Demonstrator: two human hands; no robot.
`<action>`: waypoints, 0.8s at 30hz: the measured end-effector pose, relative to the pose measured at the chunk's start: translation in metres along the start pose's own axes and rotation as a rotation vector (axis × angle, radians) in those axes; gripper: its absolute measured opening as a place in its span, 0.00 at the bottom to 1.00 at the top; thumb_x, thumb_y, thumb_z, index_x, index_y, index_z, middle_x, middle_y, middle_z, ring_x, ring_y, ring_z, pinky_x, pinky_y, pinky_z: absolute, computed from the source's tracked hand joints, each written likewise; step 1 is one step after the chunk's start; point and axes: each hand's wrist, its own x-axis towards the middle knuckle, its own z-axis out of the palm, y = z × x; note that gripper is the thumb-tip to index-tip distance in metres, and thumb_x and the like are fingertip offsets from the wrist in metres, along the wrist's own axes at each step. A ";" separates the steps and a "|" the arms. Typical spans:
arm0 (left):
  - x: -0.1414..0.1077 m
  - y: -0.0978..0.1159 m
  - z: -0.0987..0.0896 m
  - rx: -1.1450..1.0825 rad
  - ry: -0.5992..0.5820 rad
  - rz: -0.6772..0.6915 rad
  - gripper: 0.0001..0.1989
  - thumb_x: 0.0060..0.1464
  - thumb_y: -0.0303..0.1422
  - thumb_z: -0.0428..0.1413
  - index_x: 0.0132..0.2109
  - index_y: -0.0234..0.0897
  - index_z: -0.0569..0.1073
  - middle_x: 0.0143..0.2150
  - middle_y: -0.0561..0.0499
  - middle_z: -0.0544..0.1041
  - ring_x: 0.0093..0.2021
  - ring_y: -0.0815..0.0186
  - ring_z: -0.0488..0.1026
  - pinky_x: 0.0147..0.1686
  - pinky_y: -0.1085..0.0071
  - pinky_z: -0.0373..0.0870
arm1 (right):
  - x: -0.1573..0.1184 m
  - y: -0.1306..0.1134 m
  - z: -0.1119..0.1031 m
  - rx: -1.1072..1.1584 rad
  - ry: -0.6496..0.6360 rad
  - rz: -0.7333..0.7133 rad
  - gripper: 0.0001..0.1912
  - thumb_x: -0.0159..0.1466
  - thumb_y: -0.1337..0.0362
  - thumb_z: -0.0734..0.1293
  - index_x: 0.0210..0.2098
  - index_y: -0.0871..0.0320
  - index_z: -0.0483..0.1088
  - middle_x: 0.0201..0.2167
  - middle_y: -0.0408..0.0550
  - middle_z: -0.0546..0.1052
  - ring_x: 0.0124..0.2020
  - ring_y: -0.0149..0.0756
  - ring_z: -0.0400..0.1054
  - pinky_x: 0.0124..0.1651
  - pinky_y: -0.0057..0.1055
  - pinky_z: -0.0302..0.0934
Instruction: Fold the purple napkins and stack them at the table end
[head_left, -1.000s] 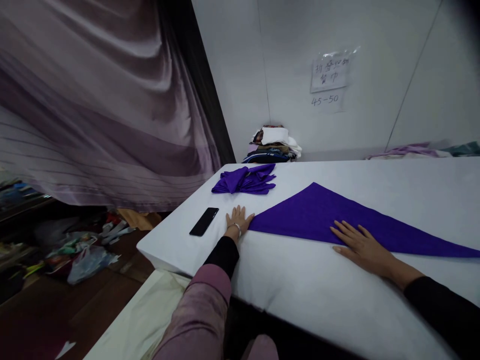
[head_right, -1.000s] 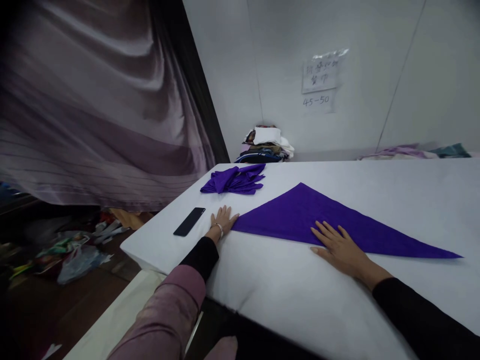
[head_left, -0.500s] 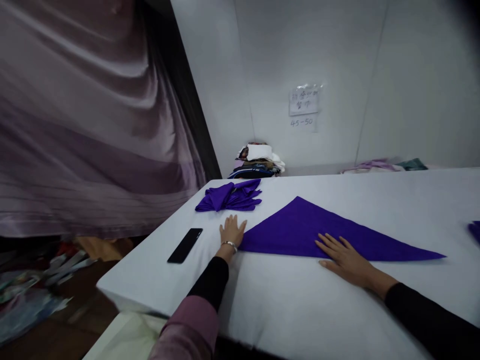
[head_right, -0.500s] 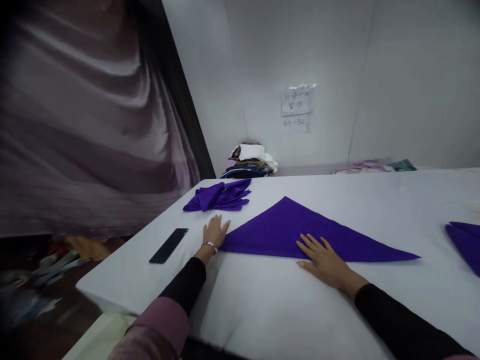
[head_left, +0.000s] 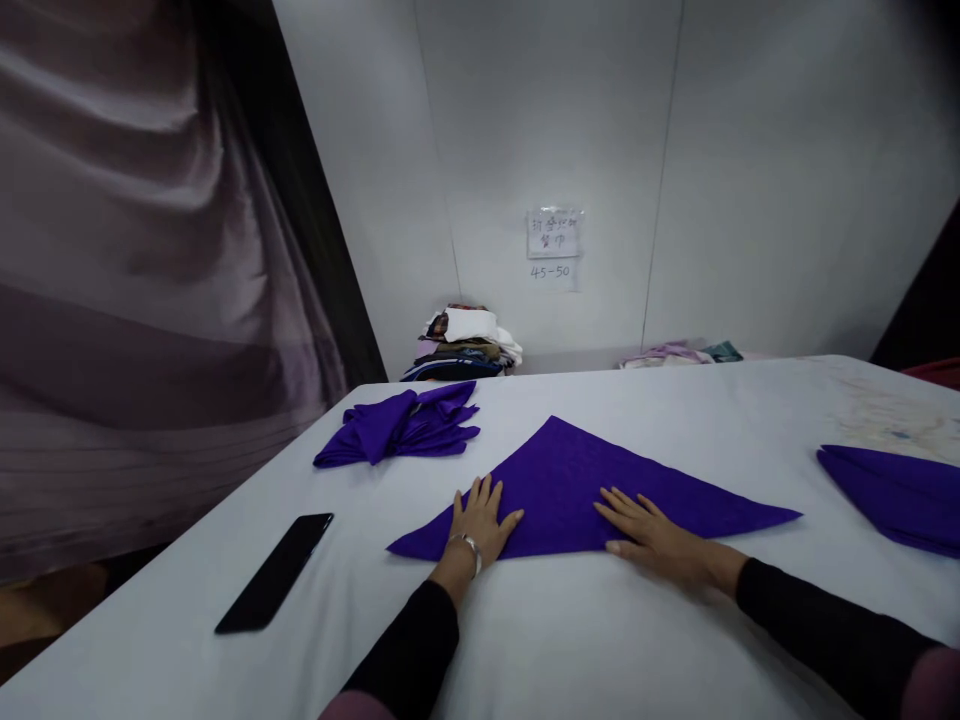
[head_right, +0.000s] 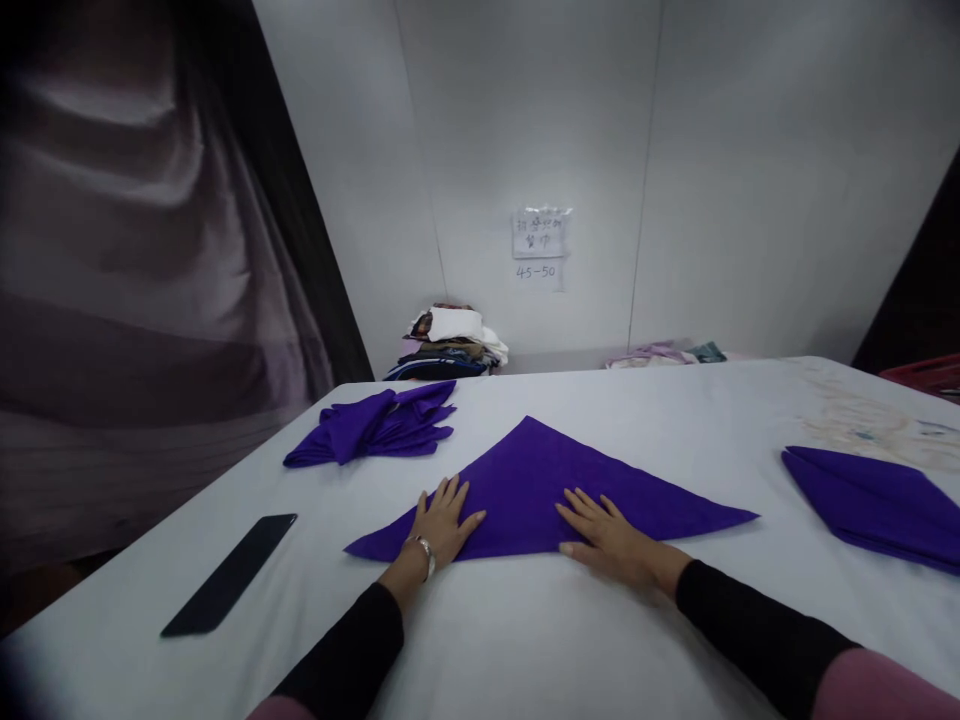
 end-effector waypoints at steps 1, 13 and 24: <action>0.000 0.000 0.000 0.007 0.001 0.000 0.37 0.56 0.56 0.32 0.65 0.37 0.51 0.68 0.46 0.46 0.67 0.55 0.40 0.62 0.46 0.38 | 0.006 -0.002 -0.005 0.000 0.000 0.002 0.36 0.64 0.42 0.49 0.66 0.52 0.41 0.67 0.49 0.38 0.66 0.47 0.28 0.63 0.55 0.27; 0.002 0.002 0.000 0.047 -0.014 -0.017 0.34 0.57 0.52 0.36 0.65 0.38 0.52 0.68 0.47 0.47 0.67 0.56 0.40 0.62 0.47 0.38 | 0.147 -0.006 -0.004 -0.096 0.119 -0.105 0.37 0.63 0.40 0.52 0.65 0.54 0.48 0.66 0.46 0.47 0.66 0.47 0.38 0.65 0.46 0.30; 0.005 -0.001 0.006 0.017 0.031 -0.012 0.34 0.56 0.52 0.39 0.64 0.39 0.55 0.67 0.48 0.50 0.67 0.54 0.43 0.63 0.45 0.42 | 0.161 0.074 -0.038 -0.164 0.174 0.224 0.41 0.63 0.40 0.43 0.66 0.62 0.41 0.67 0.56 0.41 0.66 0.50 0.31 0.62 0.54 0.28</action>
